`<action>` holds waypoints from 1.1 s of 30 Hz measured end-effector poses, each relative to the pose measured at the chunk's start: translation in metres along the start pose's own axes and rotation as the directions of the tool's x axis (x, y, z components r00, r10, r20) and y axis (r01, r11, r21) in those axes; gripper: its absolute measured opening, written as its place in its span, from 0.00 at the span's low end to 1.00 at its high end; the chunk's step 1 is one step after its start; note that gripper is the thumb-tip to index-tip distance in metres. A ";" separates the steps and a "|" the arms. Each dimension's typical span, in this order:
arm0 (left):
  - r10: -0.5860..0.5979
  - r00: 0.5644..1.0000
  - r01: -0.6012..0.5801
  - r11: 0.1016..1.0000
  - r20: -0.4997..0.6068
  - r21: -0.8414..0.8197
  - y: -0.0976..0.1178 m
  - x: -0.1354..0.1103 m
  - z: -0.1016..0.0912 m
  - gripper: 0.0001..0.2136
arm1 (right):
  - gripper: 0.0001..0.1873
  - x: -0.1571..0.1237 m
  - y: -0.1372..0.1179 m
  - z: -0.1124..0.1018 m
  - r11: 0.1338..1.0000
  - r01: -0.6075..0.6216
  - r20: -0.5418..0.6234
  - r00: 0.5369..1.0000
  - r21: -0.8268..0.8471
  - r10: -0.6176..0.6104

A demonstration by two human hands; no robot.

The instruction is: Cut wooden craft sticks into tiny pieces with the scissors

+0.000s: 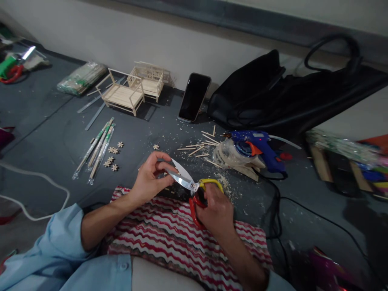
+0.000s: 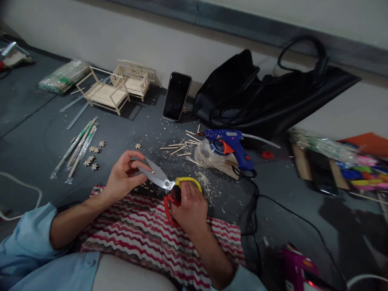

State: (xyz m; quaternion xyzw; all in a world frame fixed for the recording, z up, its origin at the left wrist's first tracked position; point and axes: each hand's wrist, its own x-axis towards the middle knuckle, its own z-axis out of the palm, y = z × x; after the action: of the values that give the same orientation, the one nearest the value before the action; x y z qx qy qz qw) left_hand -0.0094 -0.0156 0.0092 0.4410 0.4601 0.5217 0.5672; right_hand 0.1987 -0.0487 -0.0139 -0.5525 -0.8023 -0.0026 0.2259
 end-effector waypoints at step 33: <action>-0.014 0.995 0.036 0.974 0.098 -0.222 -0.004 0.005 -0.003 0.20 | 0.05 -0.003 0.013 -0.001 0.997 -0.049 -0.035 0.998 0.056 0.051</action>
State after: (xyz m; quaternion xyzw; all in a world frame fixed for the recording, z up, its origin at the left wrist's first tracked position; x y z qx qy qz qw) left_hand -0.0112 -0.0112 0.0048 0.3930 0.3762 0.5413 0.6411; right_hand 0.2108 -0.0464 -0.0174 -0.5657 -0.7838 0.0150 0.2557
